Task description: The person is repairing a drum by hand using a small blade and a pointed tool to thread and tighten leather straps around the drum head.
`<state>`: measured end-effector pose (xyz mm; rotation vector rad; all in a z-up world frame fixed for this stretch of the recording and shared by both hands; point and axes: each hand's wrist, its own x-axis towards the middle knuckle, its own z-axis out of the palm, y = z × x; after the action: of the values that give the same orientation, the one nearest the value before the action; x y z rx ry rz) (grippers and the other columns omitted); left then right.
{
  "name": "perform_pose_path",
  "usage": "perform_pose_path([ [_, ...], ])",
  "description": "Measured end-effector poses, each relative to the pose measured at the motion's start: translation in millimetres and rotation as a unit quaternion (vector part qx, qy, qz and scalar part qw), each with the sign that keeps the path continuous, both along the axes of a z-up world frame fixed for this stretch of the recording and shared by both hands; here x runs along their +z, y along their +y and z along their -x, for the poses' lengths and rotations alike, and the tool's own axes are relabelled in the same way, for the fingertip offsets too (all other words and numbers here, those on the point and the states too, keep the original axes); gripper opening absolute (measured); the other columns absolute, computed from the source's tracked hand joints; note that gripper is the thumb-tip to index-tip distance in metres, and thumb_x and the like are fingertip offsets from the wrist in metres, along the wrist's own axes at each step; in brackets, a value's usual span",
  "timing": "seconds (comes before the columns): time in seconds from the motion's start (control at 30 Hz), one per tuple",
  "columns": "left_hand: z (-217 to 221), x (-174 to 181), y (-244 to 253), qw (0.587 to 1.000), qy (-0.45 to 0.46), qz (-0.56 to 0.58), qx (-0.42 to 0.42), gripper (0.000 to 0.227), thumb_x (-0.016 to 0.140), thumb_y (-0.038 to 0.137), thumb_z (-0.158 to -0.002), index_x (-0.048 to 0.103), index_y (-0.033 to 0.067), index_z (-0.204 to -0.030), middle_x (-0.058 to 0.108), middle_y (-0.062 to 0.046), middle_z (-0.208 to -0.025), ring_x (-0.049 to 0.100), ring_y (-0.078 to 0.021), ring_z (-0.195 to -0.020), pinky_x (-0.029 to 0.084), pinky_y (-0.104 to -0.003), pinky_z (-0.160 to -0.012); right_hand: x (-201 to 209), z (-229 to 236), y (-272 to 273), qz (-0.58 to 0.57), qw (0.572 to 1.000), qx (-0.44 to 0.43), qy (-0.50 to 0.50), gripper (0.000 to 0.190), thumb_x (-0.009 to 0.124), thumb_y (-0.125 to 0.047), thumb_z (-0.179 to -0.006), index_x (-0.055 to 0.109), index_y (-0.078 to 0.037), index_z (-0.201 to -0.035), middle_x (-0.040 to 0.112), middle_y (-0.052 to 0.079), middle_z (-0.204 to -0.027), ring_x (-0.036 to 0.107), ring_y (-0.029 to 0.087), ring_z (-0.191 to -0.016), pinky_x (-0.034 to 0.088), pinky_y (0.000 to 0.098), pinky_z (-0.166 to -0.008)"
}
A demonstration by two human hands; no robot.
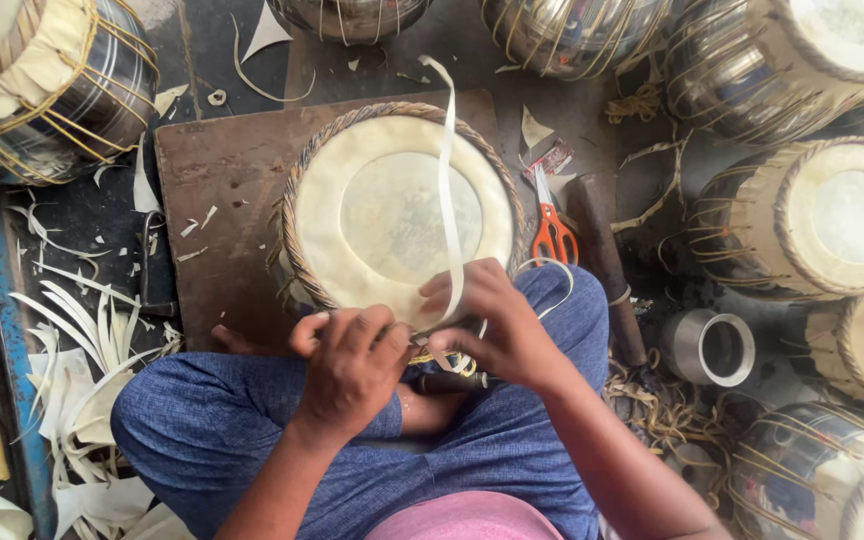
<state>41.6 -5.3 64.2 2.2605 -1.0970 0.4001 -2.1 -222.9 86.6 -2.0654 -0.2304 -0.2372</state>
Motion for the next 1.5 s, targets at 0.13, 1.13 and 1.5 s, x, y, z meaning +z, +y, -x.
perform_pose_path([
  [0.13, -9, 0, 0, 0.999, 0.005, 0.017, -0.045, 0.018, 0.080, 0.021, -0.085, 0.068, 0.0159, -0.097, 0.061, 0.002, -0.103, 0.058, -0.0185, -0.098, 0.034, -0.044, -0.095, -4, -2, 21, 0.070, 0.995, -0.029, -0.063, 0.010, 0.077, -0.020, -0.088, 0.072, -0.014, -0.094, 0.073, -0.001, -0.099, 0.064, 0.023, -0.097, 0.048, 0.0386, -0.090],
  [1.13, -14, -24, 14, 0.995, 0.028, -0.098, -0.010, 0.031, 0.092, 0.026, -0.064, 0.073, 0.0186, -0.087, 0.064, -0.002, -0.099, 0.061, -0.0289, -0.101, 0.038, -0.045, -0.101, 11, 156, -100, 0.045, 0.916, -0.309, 0.253, 0.050, 0.072, 0.009, -0.067, 0.069, -0.014, -0.111, 0.073, 0.001, -0.104, 0.073, 0.019, -0.097, 0.059, 0.0329, -0.078],
  [1.5, -13, -17, 10, 0.996, 0.046, -0.072, -0.006, 0.020, 0.084, 0.035, -0.080, 0.072, 0.0194, -0.084, 0.065, 0.001, -0.091, 0.061, -0.0246, -0.094, 0.033, -0.042, -0.097, -186, 263, -299, 0.114, 0.744, -0.643, 0.144, 0.056, 0.086, -0.003, -0.077, 0.050, -0.013, -0.119, 0.072, 0.011, -0.111, 0.070, 0.026, -0.099, 0.055, 0.0418, -0.088],
])
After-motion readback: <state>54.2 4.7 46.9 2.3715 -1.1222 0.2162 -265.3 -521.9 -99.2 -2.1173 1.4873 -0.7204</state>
